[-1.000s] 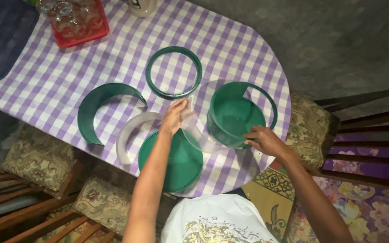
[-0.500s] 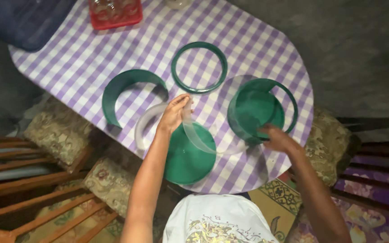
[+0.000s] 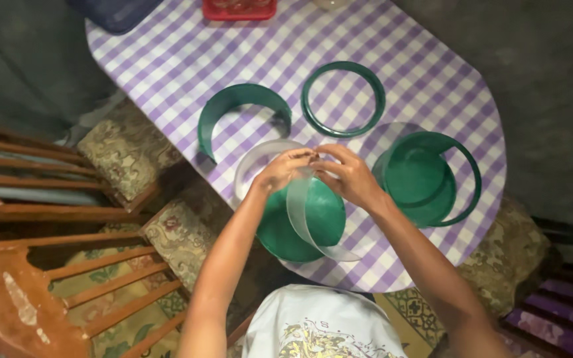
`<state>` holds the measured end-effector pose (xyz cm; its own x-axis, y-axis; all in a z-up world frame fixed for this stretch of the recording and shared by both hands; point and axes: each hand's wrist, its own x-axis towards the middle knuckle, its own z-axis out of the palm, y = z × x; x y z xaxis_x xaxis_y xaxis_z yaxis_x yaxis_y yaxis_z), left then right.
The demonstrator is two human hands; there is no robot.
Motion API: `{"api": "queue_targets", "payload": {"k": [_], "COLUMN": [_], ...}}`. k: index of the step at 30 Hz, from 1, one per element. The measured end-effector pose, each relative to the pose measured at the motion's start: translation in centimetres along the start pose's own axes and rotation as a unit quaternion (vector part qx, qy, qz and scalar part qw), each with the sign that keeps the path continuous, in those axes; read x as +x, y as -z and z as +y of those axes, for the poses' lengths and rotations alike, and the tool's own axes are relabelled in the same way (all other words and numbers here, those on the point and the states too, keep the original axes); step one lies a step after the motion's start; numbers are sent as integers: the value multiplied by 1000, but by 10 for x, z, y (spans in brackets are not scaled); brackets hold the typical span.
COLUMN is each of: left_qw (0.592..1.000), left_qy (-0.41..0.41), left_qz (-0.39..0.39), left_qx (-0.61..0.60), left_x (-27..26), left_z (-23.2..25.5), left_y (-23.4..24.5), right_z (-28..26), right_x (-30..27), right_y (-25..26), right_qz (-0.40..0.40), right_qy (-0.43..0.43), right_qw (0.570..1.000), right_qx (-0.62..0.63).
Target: The person assembles green plastic components on a checkered tablecloth. They fit circular rims onto round bases, then attach curved side pieces to form bucket-like containers. The person handles multiple identical parts, stacking and repositioning them during assembly.
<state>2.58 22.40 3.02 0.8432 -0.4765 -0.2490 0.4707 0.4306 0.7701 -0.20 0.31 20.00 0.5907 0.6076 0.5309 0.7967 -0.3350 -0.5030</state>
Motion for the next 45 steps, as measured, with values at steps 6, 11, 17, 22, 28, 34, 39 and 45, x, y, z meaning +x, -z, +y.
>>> {"api": "queue_targets", "payload": {"k": [6,11,17,22,28,34,39,45], "left_qw": [983,971,977,966,894,832,797,685], "left_qy": [-53,-49,-53,-95,-118,-168,-200,-242], "left_qz": [98,173,177,173,322,368,410,475], "left_qx": [145,158,103,165,287,379,397,497], "left_x": [-56,-111,-173,-201,-186,-169,-155,-135], "left_z": [9,24,13,-16,-29,-26,-36,-44], "left_y": [-6,6,20,16,8,28,51,52], "right_z": [7,18,38,66,95,108,115,131], "right_x": [2,6,1,-20,-35,-36,-41,-38], "right_y": [-17,-19,-30,-52,-88,-97,-113,-129], "right_qz": [-24,-8,6,17,53,48,11,-8], "right_qy": [20,4,-43,-130,-198,-238,-255,-272], "right_qw": [999,1000,999,991,978,970,966,960], "right_qx": [19,4,-23,-7,-24,5,-36,-59]}}
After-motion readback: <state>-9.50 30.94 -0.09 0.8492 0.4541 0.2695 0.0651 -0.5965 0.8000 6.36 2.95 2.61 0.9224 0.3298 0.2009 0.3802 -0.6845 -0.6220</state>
